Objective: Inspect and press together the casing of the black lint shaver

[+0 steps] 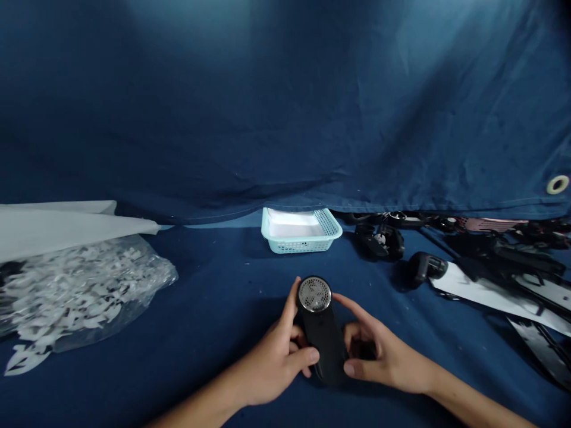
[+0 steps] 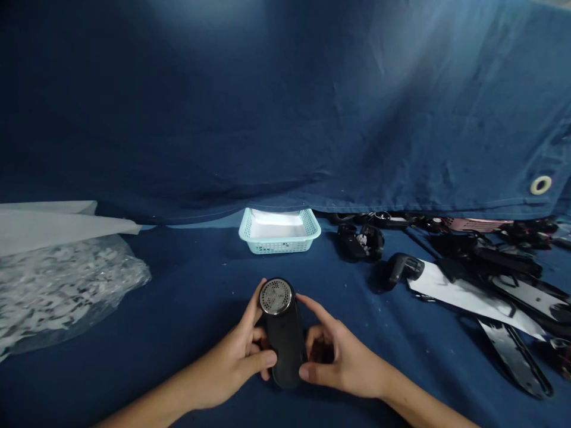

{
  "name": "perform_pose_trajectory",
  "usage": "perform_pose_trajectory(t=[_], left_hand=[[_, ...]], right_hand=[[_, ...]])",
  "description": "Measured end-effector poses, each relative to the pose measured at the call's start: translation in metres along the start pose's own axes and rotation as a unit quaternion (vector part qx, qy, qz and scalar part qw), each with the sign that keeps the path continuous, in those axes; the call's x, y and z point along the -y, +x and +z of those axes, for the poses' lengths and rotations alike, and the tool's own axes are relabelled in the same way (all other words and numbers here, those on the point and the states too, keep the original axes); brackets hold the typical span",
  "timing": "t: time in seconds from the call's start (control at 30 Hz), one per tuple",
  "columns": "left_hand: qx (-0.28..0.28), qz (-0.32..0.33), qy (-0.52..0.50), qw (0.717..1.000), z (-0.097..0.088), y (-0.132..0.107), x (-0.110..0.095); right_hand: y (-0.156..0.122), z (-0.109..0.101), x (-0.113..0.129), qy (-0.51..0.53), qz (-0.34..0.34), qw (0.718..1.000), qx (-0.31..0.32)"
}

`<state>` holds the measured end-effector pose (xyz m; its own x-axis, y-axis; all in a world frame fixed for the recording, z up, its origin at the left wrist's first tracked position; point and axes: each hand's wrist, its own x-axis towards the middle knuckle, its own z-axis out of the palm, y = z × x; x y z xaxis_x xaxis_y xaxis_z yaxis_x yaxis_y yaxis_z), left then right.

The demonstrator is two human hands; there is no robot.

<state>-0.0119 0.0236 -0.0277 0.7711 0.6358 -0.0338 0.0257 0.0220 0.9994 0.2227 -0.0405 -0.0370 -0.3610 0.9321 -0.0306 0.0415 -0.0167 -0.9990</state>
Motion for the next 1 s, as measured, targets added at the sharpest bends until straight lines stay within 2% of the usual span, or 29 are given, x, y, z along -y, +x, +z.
perform_pose_trajectory(t=[0.13, 0.37, 0.53, 0.77, 1.0], left_hand=[[0.007, 0.002, 0.006, 1.000, -0.0006, -0.0008, -0.0015], [-0.014, 0.009, 0.073, 0.997, 0.0033, -0.0025, -0.0058], [-0.020, -0.021, 0.084, 0.996, 0.0066, -0.0028, -0.0071], [-0.030, -0.031, 0.054, 0.998, 0.0060, -0.0018, -0.0062], [-0.027, -0.028, 0.006, 0.999, 0.0006, -0.0007, -0.0006]], right_hand=[[-0.0003, -0.0006, 0.0006, -0.002, 0.000, 1.000, 0.008], [-0.0009, 0.0048, 0.0047, -0.012, 0.017, 1.000, -0.023], [-0.0020, 0.0088, 0.0021, -0.047, 0.018, 0.998, -0.048], [-0.0021, 0.0046, 0.0032, -0.003, 0.022, 0.999, -0.026], [0.0006, 0.0014, 0.0041, -0.004, -0.011, 1.000, -0.004]])
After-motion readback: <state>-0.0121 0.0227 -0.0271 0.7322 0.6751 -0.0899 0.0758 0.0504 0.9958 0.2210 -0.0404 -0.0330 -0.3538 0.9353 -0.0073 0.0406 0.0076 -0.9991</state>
